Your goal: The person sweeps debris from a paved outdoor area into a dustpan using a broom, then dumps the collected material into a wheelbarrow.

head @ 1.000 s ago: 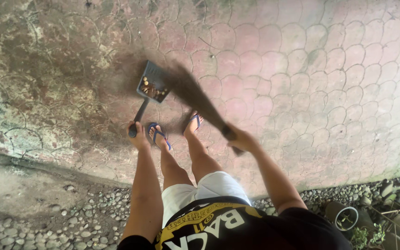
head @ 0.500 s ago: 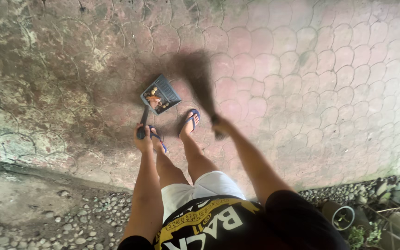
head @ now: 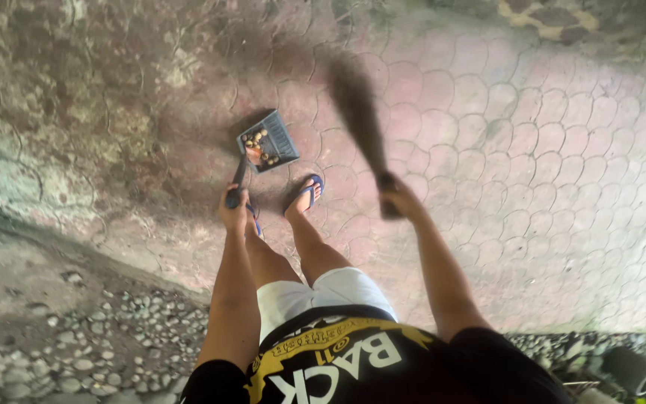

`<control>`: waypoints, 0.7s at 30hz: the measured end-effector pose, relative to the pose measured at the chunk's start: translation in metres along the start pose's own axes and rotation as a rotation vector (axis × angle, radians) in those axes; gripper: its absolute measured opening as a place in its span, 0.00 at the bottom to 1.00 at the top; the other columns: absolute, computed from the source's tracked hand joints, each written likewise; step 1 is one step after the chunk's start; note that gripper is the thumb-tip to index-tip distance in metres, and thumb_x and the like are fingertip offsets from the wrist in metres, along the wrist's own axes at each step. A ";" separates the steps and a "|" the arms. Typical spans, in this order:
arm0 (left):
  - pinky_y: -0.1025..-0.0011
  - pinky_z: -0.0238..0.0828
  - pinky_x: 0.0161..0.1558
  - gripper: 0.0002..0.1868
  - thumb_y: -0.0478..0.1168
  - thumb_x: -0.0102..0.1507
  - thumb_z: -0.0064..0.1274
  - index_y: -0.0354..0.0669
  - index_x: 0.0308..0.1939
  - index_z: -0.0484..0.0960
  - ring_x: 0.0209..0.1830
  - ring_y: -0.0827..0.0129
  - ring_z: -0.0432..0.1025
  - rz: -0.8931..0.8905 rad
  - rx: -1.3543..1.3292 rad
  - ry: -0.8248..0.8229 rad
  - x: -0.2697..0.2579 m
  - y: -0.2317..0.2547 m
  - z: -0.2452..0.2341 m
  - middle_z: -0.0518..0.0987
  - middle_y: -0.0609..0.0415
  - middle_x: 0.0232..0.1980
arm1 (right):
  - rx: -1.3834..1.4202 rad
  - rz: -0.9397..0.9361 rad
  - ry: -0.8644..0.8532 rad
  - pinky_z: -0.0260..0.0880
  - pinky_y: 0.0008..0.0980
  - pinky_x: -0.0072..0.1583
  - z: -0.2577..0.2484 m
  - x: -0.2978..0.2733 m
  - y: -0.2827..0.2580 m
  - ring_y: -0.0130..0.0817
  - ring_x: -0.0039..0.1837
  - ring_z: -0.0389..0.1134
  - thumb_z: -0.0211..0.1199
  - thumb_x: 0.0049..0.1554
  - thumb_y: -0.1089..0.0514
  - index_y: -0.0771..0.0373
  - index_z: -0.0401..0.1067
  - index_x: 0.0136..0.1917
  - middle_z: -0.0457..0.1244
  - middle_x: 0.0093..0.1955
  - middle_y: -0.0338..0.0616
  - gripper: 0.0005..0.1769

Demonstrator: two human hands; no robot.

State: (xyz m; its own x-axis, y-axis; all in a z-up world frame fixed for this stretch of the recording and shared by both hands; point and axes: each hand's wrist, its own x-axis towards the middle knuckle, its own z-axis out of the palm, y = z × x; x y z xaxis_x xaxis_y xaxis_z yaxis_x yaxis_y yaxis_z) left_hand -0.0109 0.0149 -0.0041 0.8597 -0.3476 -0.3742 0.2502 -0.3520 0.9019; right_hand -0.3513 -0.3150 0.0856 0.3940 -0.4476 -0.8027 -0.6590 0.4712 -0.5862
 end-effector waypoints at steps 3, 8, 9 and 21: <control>0.67 0.66 0.49 0.29 0.36 0.52 0.73 0.46 0.55 0.78 0.47 0.63 0.65 -0.288 -0.028 -0.128 -0.011 -0.007 0.000 0.72 0.54 0.52 | -0.053 -0.098 0.155 0.72 0.36 0.50 0.034 0.027 -0.015 0.36 0.51 0.68 0.71 0.48 0.60 0.62 0.57 0.76 0.66 0.56 0.47 0.45; 0.67 0.68 0.49 0.22 0.44 0.62 0.66 0.38 0.55 0.81 0.48 0.64 0.68 -0.669 -0.626 -0.301 0.021 -0.006 -0.008 0.74 0.50 0.53 | -0.206 -0.029 -0.012 0.73 0.37 0.49 0.104 0.024 -0.011 0.37 0.47 0.68 0.71 0.45 0.56 0.62 0.67 0.65 0.67 0.48 0.47 0.34; 0.67 0.69 0.49 0.21 0.45 0.64 0.65 0.36 0.56 0.82 0.48 0.64 0.69 -0.835 -0.848 -0.372 0.029 -0.007 -0.012 0.75 0.49 0.53 | -0.215 0.054 -0.110 0.72 0.37 0.48 0.111 0.015 -0.006 0.37 0.46 0.68 0.70 0.45 0.56 0.60 0.68 0.65 0.67 0.47 0.47 0.33; 0.46 0.76 0.51 0.19 0.29 0.58 0.58 0.40 0.54 0.77 0.52 0.60 0.72 -0.863 -0.850 -0.204 0.013 -0.018 -0.100 0.73 0.51 0.51 | -0.390 0.088 -0.145 0.66 0.34 0.62 0.132 -0.106 -0.031 0.37 0.61 0.67 0.72 0.46 0.58 0.59 0.56 0.79 0.67 0.64 0.48 0.51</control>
State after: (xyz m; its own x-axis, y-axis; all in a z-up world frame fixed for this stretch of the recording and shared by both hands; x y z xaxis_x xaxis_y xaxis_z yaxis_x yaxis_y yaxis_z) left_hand 0.0401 0.1034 -0.0039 0.2025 -0.4376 -0.8761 0.9788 0.1179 0.1673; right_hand -0.2880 -0.1818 0.1744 0.3930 -0.2933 -0.8715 -0.8764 0.1676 -0.4515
